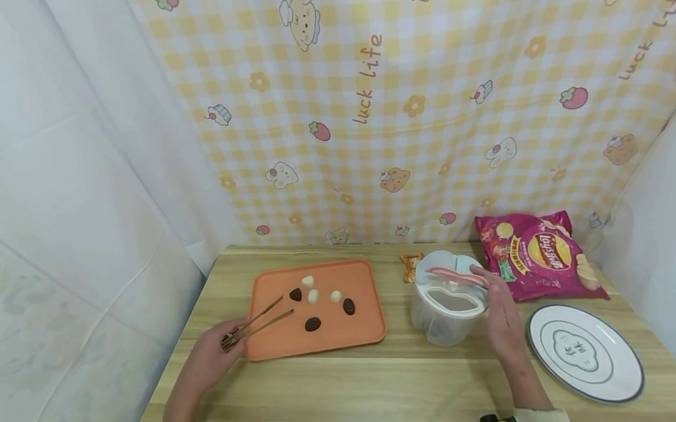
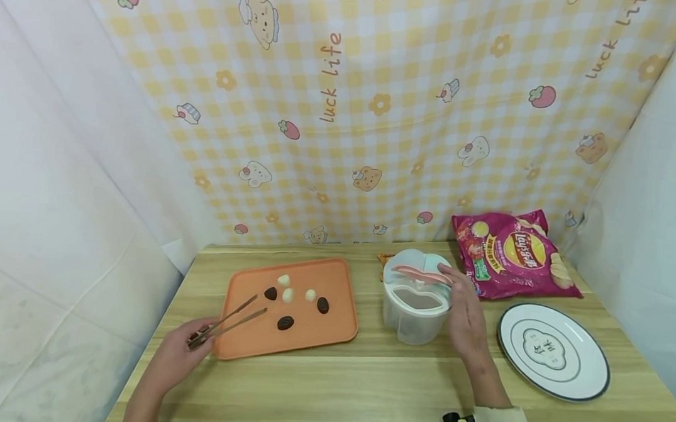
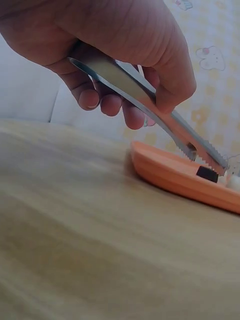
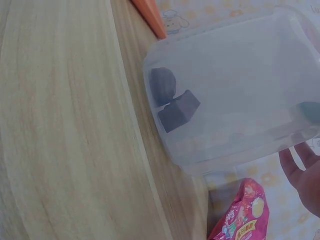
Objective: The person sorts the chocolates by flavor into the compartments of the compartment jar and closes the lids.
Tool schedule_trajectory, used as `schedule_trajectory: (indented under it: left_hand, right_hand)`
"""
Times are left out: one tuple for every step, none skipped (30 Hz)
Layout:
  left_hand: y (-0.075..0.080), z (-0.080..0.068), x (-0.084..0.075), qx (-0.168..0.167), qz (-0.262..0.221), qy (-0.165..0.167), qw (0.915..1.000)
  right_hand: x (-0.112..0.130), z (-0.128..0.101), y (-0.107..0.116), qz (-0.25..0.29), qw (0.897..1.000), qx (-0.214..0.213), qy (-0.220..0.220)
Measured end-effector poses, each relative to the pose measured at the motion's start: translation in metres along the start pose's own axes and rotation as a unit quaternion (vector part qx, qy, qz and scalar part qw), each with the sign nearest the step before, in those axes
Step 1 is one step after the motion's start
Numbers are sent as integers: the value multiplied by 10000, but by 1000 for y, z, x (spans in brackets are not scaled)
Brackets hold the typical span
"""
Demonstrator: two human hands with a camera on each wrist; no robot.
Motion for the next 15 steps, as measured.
schedule_trajectory:
  left_hand:
    - [0, -1, 2, -22, 32, 4, 10000]
    - [-1, -2, 4, -31, 42, 23, 10000]
    - [-1, -3, 6, -29, 40, 53, 10000]
    - [-2, -5, 7, -28, 55, 68, 10000]
    - [-3, -6, 9, -28, 69, 89, 9999]
    - [-4, -7, 10, -22, 50, 105, 9999]
    - [-5, -8, 12, -6, 38, 133, 9999]
    - [-6, -9, 13, 20, 0, 150, 9999]
    - [-7, -9, 14, 47, -37, 168, 9998]
    - [-7, -9, 15, 86, -68, 184, 9998]
    - [-8, -8, 15, 148, -83, 216, 9996]
    - [-8, -7, 16, 239, -87, 252, 9994]
    - [-9, -7, 17, 336, -77, 301, 9990]
    - [-9, -6, 17, 439, -59, 357, 9984]
    - [-9, -5, 18, 528, -17, 400, 9978]
  right_hand:
    - [0, 0, 0, -40, 10000, -1, -55]
    - [0, 0, 0, -78, 9999, 8, -125]
    - [-1, 0, 0, -107, 9998, 18, -179]
    - [-1, 0, 0, -151, 9996, 19, -232]
    - [-1, 0, 0, -170, 9994, 22, -290]
    - [0, 1, 1, -186, 9993, 23, -326]
    - [0, 1, 1, -199, 9992, 16, -343]
    - [1, 1, 1, -224, 9991, 12, -352]
    - [1, 1, 2, -256, 9991, -1, -336]
    - [2, 1, 2, -283, 9990, -21, -335]
    - [2, 1, 3, -279, 9991, -35, -309]
    - [3, 1, 3, -265, 9993, -50, -267]
    - [3, 1, 4, -254, 9994, -52, -237]
    - [3, 1, 4, -257, 9994, -41, -229]
    - [3, 1, 4, -257, 9994, -32, -236]
Point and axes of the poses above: each hand's wrist, its own z-axis towards the middle knuckle, its own y-axis out of the back of the hand, x = y × z, the point moved 6 cm from there along z, towards the middle knuckle, and after that the axes turned 10 degrees about x, right-handed, at the moved point
